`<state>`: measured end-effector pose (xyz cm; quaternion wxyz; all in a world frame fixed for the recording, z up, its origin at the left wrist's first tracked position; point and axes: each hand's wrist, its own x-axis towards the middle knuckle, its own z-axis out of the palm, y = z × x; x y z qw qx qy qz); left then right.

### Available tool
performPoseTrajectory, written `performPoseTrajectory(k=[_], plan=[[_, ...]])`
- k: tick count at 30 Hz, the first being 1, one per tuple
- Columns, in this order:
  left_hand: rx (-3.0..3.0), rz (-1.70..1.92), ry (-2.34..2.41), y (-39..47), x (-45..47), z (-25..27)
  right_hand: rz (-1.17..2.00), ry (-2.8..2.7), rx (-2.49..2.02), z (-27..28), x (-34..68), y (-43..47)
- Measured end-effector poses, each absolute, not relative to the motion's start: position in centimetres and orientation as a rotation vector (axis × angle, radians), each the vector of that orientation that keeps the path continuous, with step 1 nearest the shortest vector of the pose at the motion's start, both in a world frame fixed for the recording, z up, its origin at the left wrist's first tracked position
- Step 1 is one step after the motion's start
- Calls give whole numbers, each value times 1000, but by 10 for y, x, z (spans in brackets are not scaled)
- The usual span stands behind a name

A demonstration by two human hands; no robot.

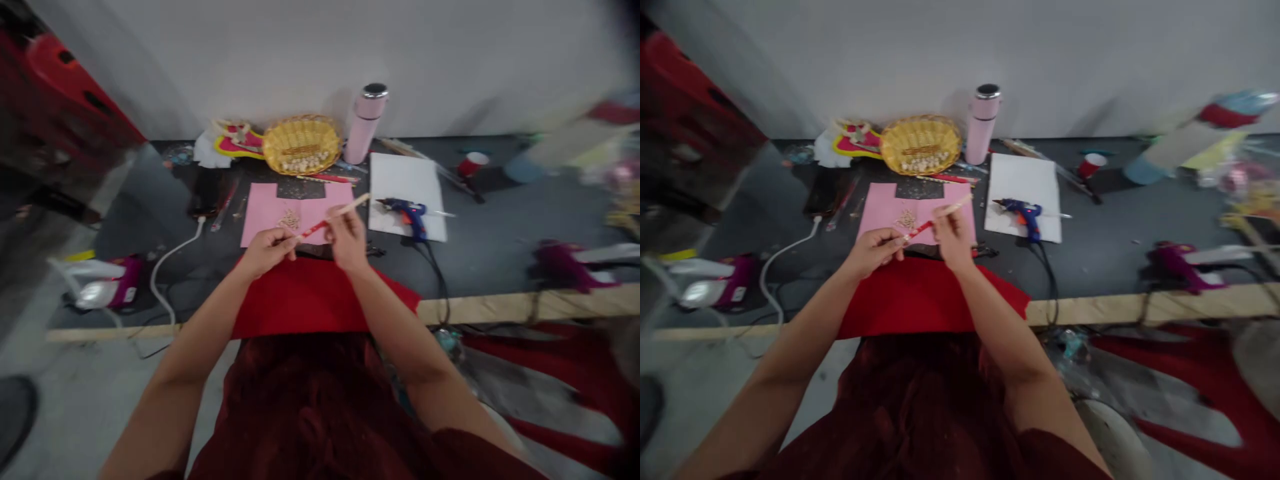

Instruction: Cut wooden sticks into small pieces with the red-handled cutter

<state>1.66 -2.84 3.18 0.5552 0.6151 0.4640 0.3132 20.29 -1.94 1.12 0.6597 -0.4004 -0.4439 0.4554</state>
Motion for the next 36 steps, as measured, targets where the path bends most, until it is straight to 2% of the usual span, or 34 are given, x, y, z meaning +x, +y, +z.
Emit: performPoseTrajectory(k=[8,14,24,30,36], plan=[[1486,815,1048,-21,12,19,1070,-785,-847,25,217,-10],[1607,957,1087,-15,5,14,937,-594,-818,26,233,-5],[1937,1186,1215,-15,4,14,956,-637,-771,25,224,-6],[2215,990,1334,-20,7,15,1071,-761,-807,22,210,-12],[2254,863,1404,-19,9,16,1010,-683,-777,19,218,-6]])
